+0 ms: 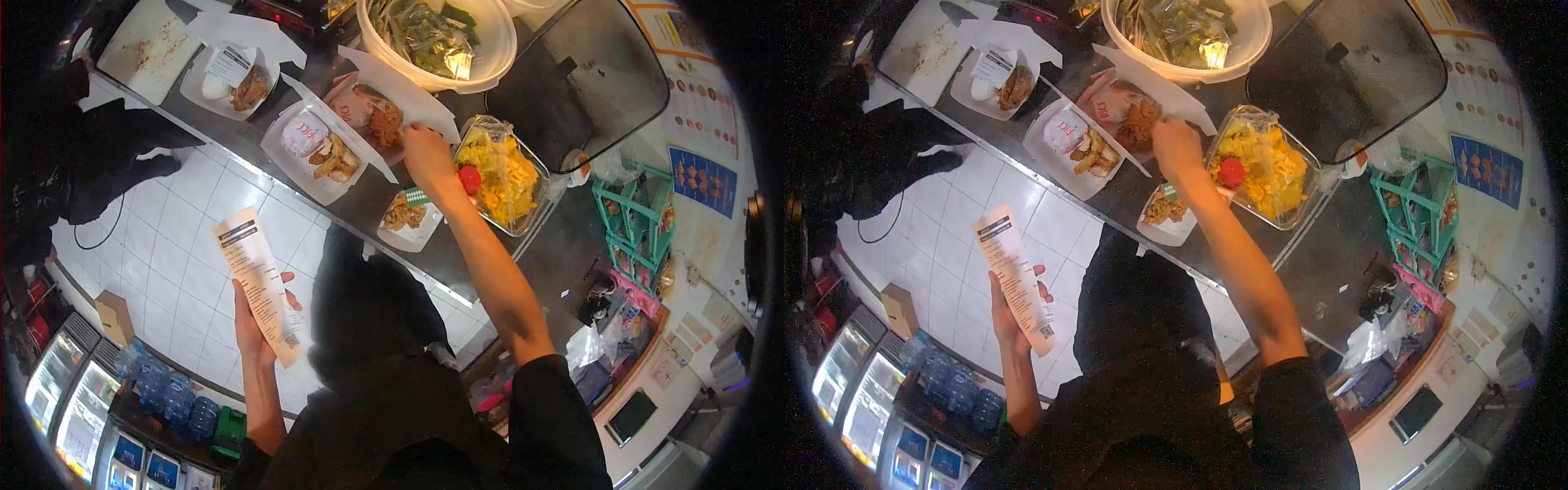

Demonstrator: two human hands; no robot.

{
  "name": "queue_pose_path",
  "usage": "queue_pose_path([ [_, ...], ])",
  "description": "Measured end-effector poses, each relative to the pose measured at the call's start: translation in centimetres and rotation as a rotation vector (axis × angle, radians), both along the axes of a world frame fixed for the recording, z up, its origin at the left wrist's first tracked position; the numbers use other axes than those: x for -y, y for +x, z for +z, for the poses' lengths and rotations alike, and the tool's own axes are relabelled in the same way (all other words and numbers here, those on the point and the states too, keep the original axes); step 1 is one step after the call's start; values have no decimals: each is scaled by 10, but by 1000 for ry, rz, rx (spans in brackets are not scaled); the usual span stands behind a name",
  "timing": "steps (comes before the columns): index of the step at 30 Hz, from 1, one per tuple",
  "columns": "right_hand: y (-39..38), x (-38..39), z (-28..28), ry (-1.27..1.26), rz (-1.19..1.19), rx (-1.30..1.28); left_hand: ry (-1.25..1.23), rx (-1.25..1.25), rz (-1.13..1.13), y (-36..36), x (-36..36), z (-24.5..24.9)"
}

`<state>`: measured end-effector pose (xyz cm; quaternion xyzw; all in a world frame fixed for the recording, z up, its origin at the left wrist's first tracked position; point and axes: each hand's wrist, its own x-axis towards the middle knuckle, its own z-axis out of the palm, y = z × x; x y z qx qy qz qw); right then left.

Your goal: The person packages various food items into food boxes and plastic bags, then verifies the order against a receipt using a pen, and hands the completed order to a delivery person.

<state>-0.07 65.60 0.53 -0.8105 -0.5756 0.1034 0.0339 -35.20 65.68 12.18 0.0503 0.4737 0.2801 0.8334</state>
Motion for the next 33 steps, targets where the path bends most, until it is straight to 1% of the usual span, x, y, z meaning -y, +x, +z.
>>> queue_pose_path([
  [1, -5, 20, 13, 31, -80, -65, 4, 0, -10, 2, -1, 3],
  [2, -13, 41, 30, 65, -159, -129, -3, 62, -30, 5, -1, 7],
  [3, -21, 65, 47, 163, -181, -202, -10, 121, -51, 10, -2, 13],
  [4, -29, 90, 62, 262, -203, -280, -1, 114, -59, 17, -3, 19],
  [6, -48, 137, 91, 309, -346, -327, -8, 357, -75, 38, 0, 33],
  [8, -64, 181, 103, 411, -430, -291, 51, 517, -148, 59, 4, 42],
  [9, -73, 202, 106, 422, -444, -308, 54, 566, -177, 73, 5, 52],
  [11, -86, 245, 99, 347, -680, -444, 44, 696, -218, 97, 14, 67],
  [12, -93, 269, 87, 363, -690, -439, 50, 703, -236, 105, 21, 72],
  [14, -105, 310, 55, 331, -877, -553, 59, 767, -243, 120, 34, 80],
  [15, -110, 319, 56, 338, -985, -687, 28, 791, -236, 125, 41, 86],
  [16, -114, 326, 53, 352, -989, -687, 34, 793, -249, 129, 47, 91],
  [18, -126, 335, 47, 393, -983, -579, 7, 811, -268, 134, 59, 98],
  [19, -127, 348, 38, 337, -1001, -706, 42, 818, -297, 136, 64, 99],
  [20, -124, 359, 26, 350, -1008, -709, 48, 818, -312, 138, 68, 101],
  [22, -119, 364, 21, 201, -840, -709, 14, 832, -328, 140, 76, 105],
  [23, -115, 369, 21, 142, -813, -683, 16, 834, -346, 137, 79, 106],
  [25, -112, 372, 19, 192, -819, -710, -11, 813, -229, 123, 80, 106],
  [26, -109, 373, 19, 226, -809, -740, 77, 773, -232, 109, 74, 103],
  [27, -106, 373, 20, 239, -818, -735, 128, 663, -175, 97, 68, 106],
  [28, -103, 373, 21, 108, -830, -601, 232, 646, -164, 83, 61, 101],
  [29, -102, 374, 21, -26, -834, -469, 221, 558, -95, 68, 50, 99],
  [30, -100, 377, 15, -23, -834, -473, 224, 555, -97, 54, 39, 95],
  [32, -98, 382, 0, 38, -818, -548, 358, 465, 14, 33, 22, 86],
  [33, -101, 371, 16, 239, -831, -588, 362, 461, 17, 29, 17, 86],
])
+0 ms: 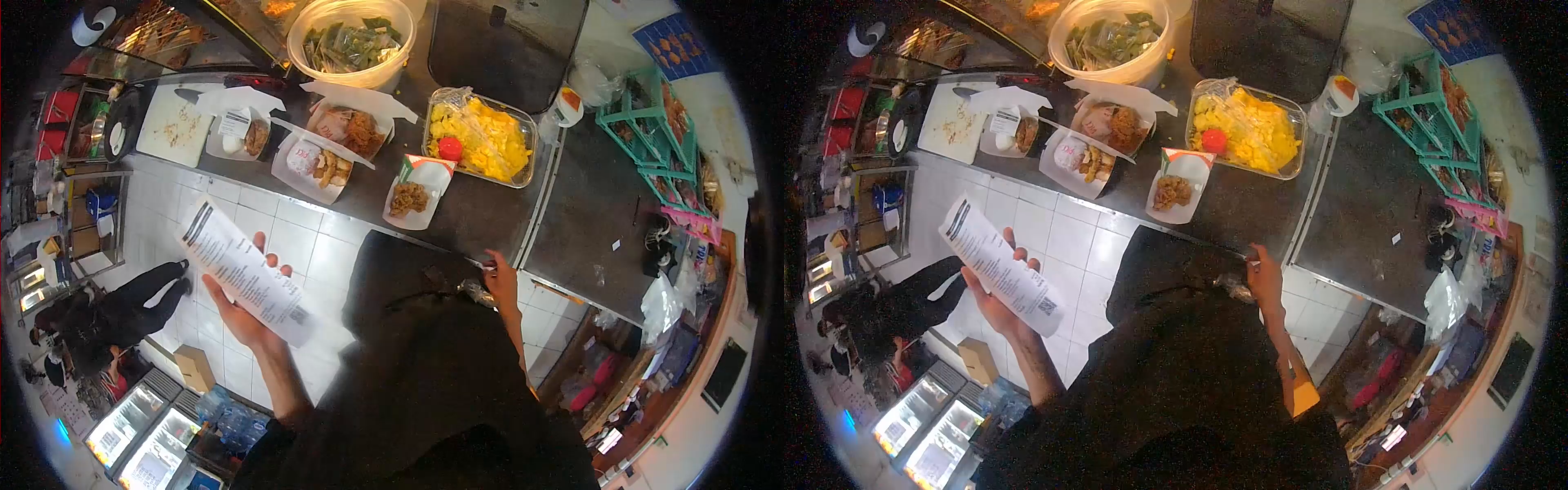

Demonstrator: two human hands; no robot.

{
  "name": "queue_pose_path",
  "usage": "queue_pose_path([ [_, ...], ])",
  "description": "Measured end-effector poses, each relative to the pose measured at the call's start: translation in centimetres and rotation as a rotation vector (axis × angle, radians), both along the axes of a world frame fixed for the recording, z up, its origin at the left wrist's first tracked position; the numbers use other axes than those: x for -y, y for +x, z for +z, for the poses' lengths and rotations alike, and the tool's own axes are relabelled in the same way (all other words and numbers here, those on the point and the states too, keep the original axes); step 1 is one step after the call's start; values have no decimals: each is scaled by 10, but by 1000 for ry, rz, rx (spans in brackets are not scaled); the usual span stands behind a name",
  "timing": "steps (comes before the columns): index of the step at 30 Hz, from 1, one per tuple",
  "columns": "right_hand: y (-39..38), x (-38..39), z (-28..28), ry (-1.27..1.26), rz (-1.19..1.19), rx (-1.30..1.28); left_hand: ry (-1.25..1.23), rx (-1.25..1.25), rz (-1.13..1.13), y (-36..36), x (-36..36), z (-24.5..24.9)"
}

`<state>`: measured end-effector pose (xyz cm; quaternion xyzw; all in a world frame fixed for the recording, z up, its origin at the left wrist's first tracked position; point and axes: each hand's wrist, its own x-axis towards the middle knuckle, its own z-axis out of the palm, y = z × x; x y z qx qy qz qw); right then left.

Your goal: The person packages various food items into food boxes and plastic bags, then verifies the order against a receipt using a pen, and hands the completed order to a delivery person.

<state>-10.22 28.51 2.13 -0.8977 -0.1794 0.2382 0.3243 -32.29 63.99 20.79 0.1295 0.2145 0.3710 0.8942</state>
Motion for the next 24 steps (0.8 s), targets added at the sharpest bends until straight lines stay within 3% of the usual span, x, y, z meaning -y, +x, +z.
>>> queue_pose_path([
  [4, 4, 0, -12, 13, 123, -52, -2, 51, 65, -8, -8, -3],
  [6, 7, -6, -12, -100, 236, -17, -5, 45, 83, -6, -8, -6],
  [9, 10, -17, -6, -77, 228, -154, -47, -13, 86, -2, -1, -9],
  [13, 17, -33, -11, -135, 279, -145, -129, -11, 93, 9, 9, -12],
  [15, 19, -37, -19, -188, 317, -137, -201, 148, 65, 15, 14, -12],
  [16, 21, -37, -27, -81, 355, -122, -233, 190, 29, 21, 13, -10],
  [24, 29, -43, -32, -167, 458, -33, -143, 242, -184, 63, 19, 13],
])
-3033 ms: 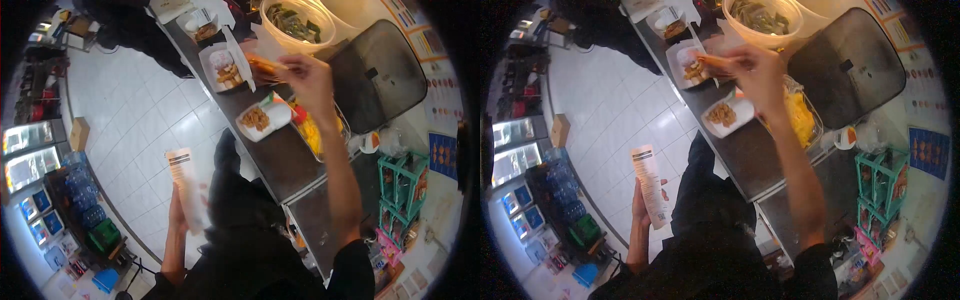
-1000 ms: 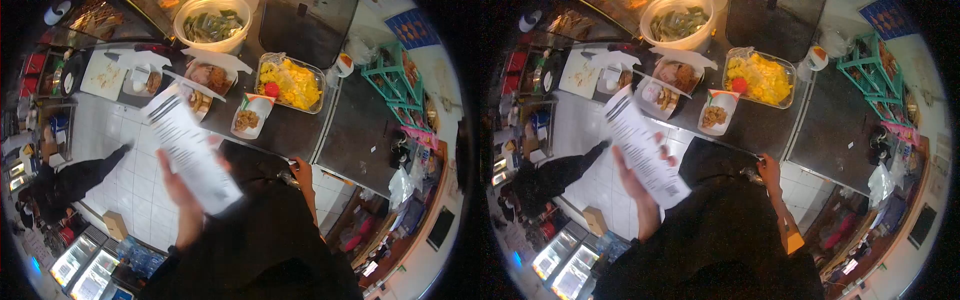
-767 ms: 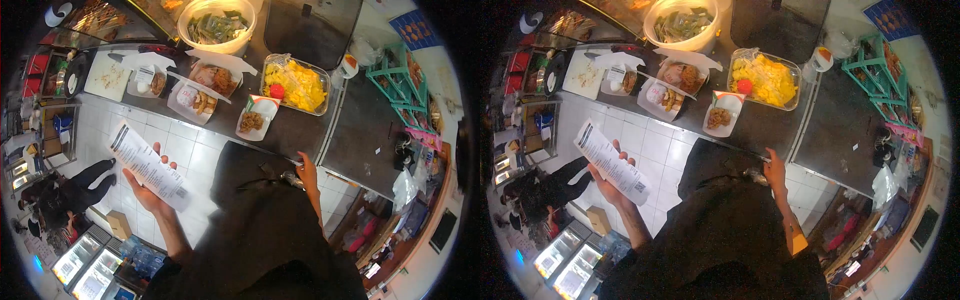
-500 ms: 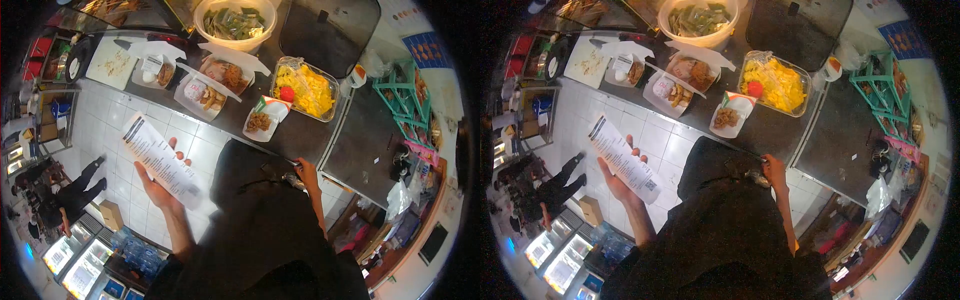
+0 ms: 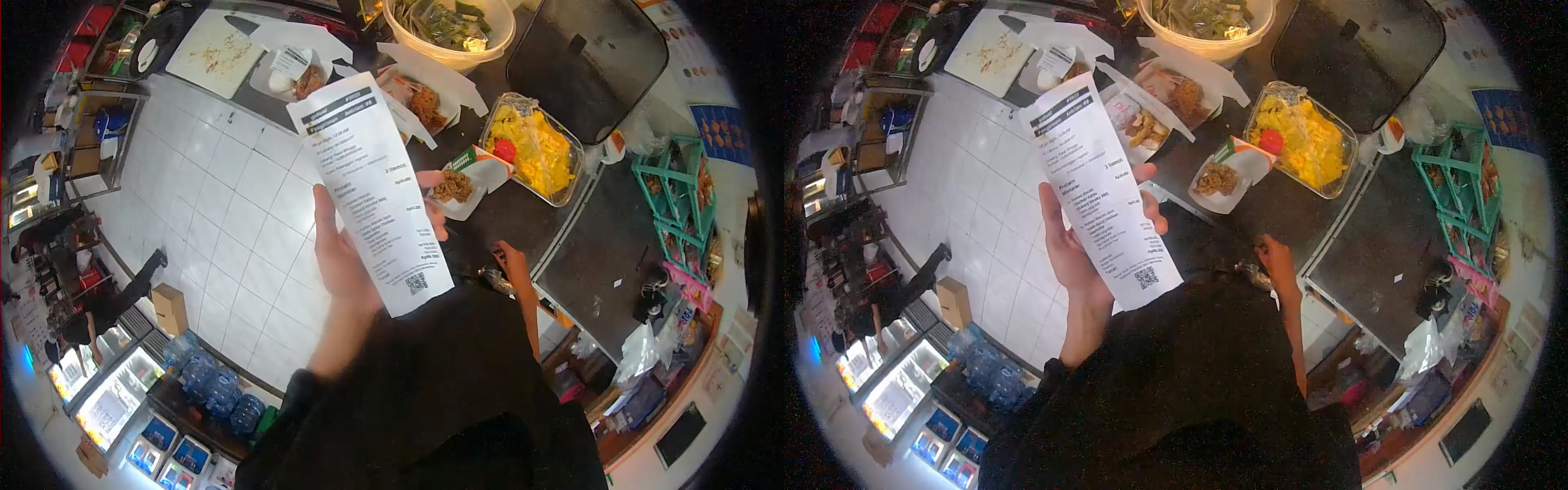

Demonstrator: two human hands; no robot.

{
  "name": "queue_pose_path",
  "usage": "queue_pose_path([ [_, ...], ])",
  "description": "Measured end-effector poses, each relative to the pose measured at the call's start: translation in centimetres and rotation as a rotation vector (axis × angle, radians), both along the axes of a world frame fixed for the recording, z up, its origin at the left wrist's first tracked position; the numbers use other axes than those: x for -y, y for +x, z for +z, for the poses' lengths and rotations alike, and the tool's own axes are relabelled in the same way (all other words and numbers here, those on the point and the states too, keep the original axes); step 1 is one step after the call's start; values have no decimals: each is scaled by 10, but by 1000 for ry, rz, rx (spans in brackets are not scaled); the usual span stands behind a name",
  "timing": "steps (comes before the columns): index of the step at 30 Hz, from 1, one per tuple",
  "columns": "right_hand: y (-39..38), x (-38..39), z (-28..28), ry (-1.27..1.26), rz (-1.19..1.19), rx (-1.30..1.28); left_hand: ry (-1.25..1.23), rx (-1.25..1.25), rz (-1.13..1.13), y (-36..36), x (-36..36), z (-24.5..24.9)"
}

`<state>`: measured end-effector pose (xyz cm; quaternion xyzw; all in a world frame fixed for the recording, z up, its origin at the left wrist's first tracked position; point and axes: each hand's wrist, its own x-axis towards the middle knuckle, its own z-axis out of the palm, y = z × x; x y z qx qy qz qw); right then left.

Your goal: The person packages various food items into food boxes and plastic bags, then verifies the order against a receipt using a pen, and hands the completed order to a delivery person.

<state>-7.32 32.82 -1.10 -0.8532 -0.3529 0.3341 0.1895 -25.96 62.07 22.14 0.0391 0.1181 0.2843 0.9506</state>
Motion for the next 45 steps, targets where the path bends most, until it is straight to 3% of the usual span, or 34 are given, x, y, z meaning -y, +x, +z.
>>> queue_pose_path([
  [5, -3, -9, 20, -2, -30, -54, 12, 70, -13, 12, 5, 14],
  [21, -2, 9, 2, 108, -32, -23, 81, 70, -65, 21, 12, 13],
  [27, -2, 34, 16, 86, -198, -150, 11, 112, -147, 35, 19, 1],
  [29, -5, 40, 38, 61, -305, -273, -67, 19, -210, 36, 22, -12],
  [31, -5, 81, 6, 0, -319, -167, -9, 7, -218, 37, 23, -15],
  [32, 8, 92, 31, 24, -286, -130, 34, 22, -249, 44, 26, -22],
  [33, 25, 110, 36, 107, -457, -244, 85, 39, -288, 54, 31, -25],
  [34, 43, 137, 27, 94, -497, -128, 133, 63, -342, 64, 35, -32],
  [35, 71, 152, 46, 34, -545, 28, 193, -99, -306, 79, 45, -30],
  [38, 165, 222, 85, 2, -734, 343, 204, -212, -370, 118, 75, -33],
  [40, 232, 274, 103, 104, -746, 628, 218, -413, -356, 142, 103, -32],
  [42, 309, 323, 121, 96, -827, 655, 221, -432, -402, 171, 139, -28],
  [45, 443, 407, 99, 1, -813, 923, 159, -573, -430, 210, 207, -28],
])
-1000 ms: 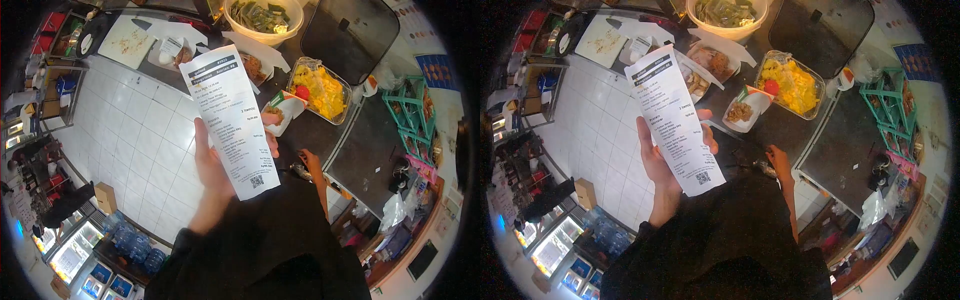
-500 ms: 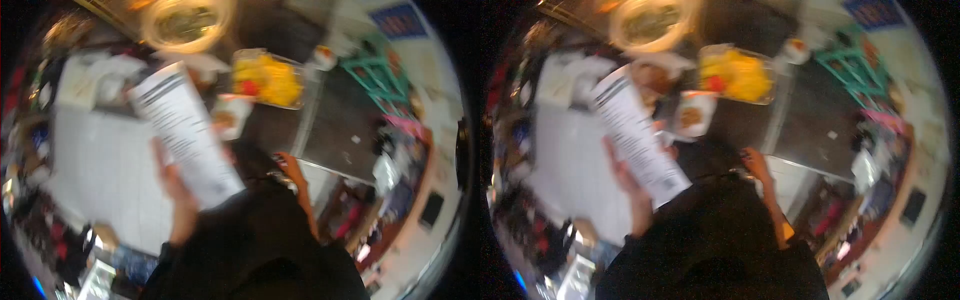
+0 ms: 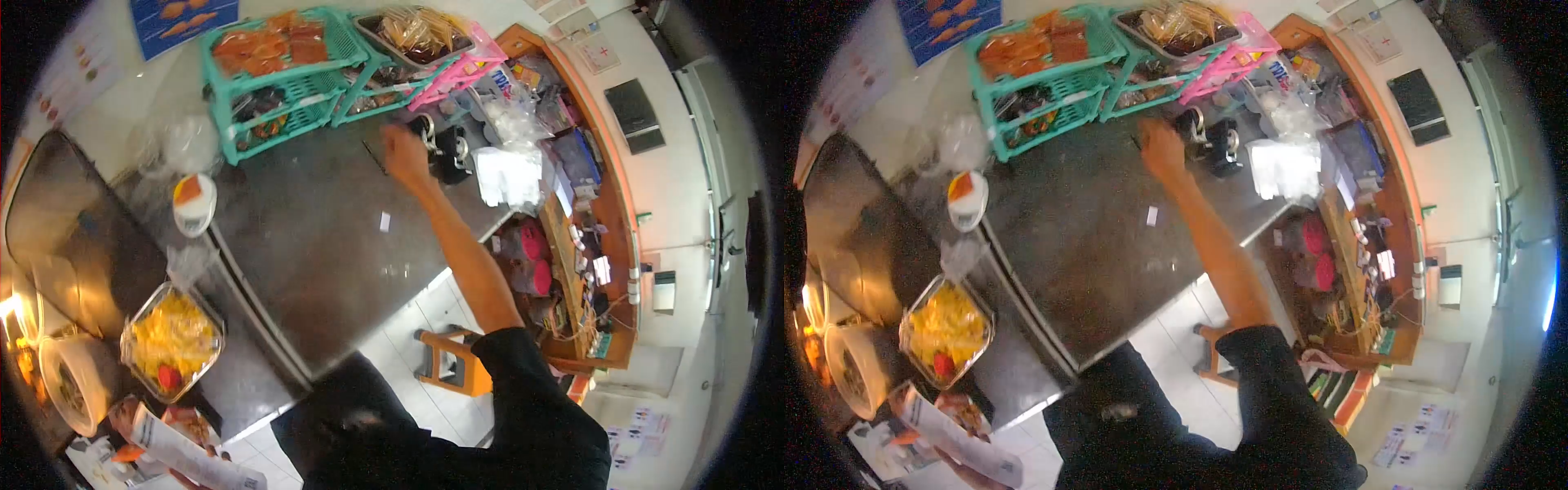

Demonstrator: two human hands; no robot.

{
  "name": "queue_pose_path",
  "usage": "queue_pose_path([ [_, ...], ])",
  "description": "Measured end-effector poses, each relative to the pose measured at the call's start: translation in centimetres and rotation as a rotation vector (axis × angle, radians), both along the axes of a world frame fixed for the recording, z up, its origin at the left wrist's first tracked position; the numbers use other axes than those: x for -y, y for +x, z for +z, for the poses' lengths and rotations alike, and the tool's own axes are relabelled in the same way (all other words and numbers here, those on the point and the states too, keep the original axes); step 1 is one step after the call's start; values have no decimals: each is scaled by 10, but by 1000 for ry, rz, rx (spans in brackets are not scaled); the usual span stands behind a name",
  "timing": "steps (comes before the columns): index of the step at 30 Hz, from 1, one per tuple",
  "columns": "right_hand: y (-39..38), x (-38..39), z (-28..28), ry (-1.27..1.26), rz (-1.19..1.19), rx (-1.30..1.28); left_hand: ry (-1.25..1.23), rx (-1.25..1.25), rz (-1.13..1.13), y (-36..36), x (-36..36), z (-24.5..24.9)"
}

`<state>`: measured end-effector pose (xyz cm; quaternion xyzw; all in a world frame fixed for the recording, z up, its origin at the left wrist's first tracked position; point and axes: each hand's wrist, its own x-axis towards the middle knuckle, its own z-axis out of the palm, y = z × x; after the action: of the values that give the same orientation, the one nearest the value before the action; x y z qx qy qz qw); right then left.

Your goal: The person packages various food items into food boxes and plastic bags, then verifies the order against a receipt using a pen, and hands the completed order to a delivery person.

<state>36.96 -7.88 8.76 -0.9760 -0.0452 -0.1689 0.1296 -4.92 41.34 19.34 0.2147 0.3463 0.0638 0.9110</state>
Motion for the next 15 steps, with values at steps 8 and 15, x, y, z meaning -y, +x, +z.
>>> queue_pose_path([
  [8, 216, 70, -33, -303, 85, -148, -43, -432, -28, 10, 84, -28],
  [15, 286, 79, -78, -808, 421, -296, -485, 102, 83, 40, 134, -12],
])
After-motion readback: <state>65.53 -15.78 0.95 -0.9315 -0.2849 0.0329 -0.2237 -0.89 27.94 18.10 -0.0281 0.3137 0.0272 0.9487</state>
